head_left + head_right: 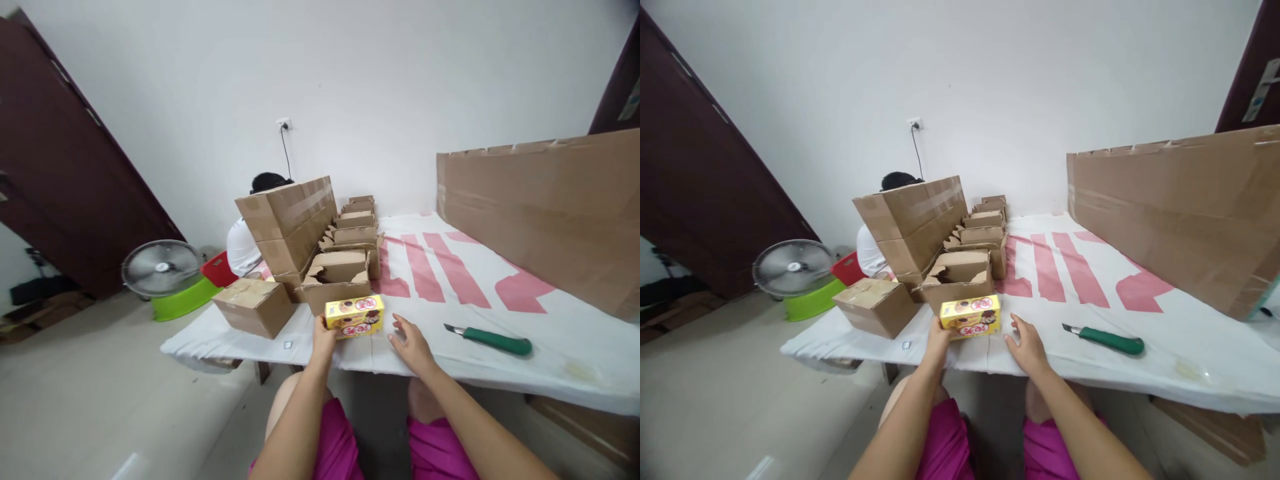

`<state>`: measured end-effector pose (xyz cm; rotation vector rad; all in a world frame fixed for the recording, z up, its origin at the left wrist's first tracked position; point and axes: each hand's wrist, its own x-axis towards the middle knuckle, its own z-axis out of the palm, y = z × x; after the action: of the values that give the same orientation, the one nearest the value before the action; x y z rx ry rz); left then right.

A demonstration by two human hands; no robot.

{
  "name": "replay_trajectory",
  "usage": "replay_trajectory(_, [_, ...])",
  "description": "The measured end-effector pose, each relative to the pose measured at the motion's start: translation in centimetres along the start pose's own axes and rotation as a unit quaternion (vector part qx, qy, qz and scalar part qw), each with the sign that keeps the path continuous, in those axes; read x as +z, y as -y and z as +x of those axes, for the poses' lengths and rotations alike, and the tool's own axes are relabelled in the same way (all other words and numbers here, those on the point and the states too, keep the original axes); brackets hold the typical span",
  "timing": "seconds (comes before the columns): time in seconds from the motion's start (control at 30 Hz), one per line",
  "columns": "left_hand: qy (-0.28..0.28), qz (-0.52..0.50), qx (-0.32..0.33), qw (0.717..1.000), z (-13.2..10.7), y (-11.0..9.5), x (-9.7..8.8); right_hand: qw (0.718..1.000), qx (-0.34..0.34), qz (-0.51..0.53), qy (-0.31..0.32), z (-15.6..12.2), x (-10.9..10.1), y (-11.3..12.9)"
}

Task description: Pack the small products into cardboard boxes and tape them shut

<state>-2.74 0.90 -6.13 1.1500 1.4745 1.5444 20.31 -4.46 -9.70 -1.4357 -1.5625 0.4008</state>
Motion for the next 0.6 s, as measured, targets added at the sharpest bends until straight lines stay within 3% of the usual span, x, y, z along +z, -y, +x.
replay_trajectory(0.13, [-0.093,0.078,0.044,0.992,2.1,-0.5,-3.2,0.998,-0.008,-0.052,0.032,-0.4,-0.2,0.8])
replay_trajectory(0.23, [-0.148,0.135,0.07,0.977,2.1,-0.1,-4.0,0.997,-0.01,-0.062,0.041,-0.4,-0.3,1.2])
replay_trajectory(0.3, [-0.139,0.164,0.08,0.973,1.5,0.5,-3.6,0.997,-0.012,-0.066,0.045,-0.4,-0.4,1.3])
replay_trajectory(0.43, [-0.071,0.21,0.088,0.971,0.8,1.5,-1.9,0.996,-0.021,-0.07,0.053,-0.5,-0.5,1.6])
replay_trajectory(0.6, [-0.046,0.277,0.077,0.957,0.9,1.3,-0.5,0.995,-0.031,-0.075,0.056,-0.6,-0.6,1.8])
